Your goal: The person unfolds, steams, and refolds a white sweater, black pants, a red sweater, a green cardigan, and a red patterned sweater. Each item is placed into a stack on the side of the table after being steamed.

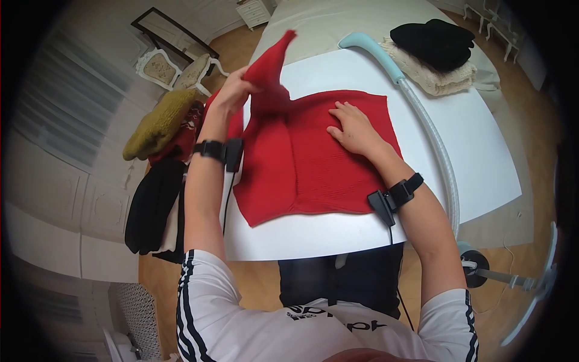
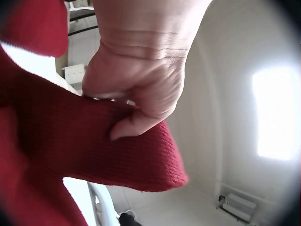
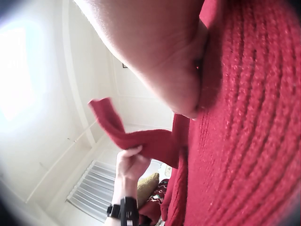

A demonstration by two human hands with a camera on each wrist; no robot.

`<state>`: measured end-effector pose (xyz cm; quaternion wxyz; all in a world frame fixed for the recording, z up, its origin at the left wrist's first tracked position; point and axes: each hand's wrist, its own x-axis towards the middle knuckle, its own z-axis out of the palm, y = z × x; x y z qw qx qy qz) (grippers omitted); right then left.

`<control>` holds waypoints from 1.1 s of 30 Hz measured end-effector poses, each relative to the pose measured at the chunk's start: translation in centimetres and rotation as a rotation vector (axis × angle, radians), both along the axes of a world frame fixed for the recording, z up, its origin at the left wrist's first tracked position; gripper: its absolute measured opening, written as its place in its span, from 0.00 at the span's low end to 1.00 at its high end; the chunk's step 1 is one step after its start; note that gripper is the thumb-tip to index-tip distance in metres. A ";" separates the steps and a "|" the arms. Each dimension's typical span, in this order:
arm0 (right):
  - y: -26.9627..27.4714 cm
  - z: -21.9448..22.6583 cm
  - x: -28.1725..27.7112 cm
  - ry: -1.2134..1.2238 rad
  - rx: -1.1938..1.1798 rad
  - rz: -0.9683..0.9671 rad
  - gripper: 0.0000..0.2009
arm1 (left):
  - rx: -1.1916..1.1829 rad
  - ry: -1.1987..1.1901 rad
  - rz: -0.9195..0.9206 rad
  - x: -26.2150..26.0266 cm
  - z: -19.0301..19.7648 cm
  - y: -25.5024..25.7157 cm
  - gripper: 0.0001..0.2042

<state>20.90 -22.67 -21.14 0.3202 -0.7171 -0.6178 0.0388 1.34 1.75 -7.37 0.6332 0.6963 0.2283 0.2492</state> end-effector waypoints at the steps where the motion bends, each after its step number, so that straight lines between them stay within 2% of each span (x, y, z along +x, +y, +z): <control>1: 0.0 -0.1 0.0 -0.001 0.004 -0.004 0.28 | 0.102 0.090 -0.024 -1.7 0.1 -1.8 0.28; 2: 0.0 -0.1 0.0 0.002 0.003 0.003 0.28 | 0.202 0.180 -0.049 -3.3 -0.1 -3.1 0.31; 4: 0.0 0.1 0.0 0.003 -0.006 -0.001 0.28 | 0.347 0.269 -0.285 -7.1 -1.3 -3.8 0.31; 5: 0.1 0.1 0.1 0.002 -0.006 0.005 0.28 | 0.236 0.351 -0.265 -7.8 -0.9 -7.3 0.37; 6: 0.1 0.0 0.1 -0.002 -0.010 0.001 0.27 | 0.402 0.473 -0.298 -8.5 -0.7 -9.1 0.38; 8: 0.2 0.0 0.0 -0.013 -0.018 0.001 0.27 | 0.706 0.520 -0.376 -9.5 -2.5 -9.9 0.34; 9: 0.2 0.1 0.0 -0.008 -0.017 -0.001 0.27 | 0.703 0.514 -0.372 -9.8 -2.9 -9.8 0.34; 11: 0.1 0.1 0.1 -0.012 -0.023 -0.003 0.27 | 0.639 0.622 -0.195 -8.9 -2.3 -11.2 0.24; 12: 0.1 0.1 0.1 -0.011 -0.021 -0.002 0.28 | 0.635 0.614 -0.194 -8.2 -2.7 -11.2 0.24; 14: 0.1 0.0 0.1 -0.018 -0.024 -0.001 0.28 | 0.868 0.548 -0.074 -6.3 -3.7 -10.9 0.18; 15: 0.2 -0.1 0.1 -0.014 -0.021 0.002 0.28 | 0.863 0.538 -0.071 -5.5 -4.7 -10.3 0.18; 17: 0.1 0.0 0.2 -0.020 -0.024 -0.001 0.28 | 1.081 0.579 -0.094 -4.1 -7.4 -9.0 0.27; 18: 0.0 0.1 0.1 -0.014 -0.021 0.002 0.28 | 1.077 0.568 -0.096 -3.8 -8.5 -8.6 0.27; 21: -0.1 0.4 0.0 -0.008 -0.023 -0.001 0.28 | 1.079 0.747 -0.091 -3.0 -10.0 -7.2 0.37; 25: -0.2 0.6 -0.1 0.028 -0.024 0.014 0.27 | 1.060 0.740 -0.077 -3.1 -10.0 -7.3 0.39; 29: -1.0 2.2 1.1 -0.004 0.007 0.025 0.26 | 1.053 0.743 -0.063 -3.2 -10.0 -7.4 0.38; 31: -2.2 4.9 2.5 -0.003 0.059 -0.196 0.24 | 1.066 0.716 -0.049 -3.4 -10.4 -7.4 0.40; 33: -4.2 6.3 3.4 -0.090 -0.051 -0.454 0.28 | 1.054 0.712 -0.031 -3.5 -10.7 -7.5 0.40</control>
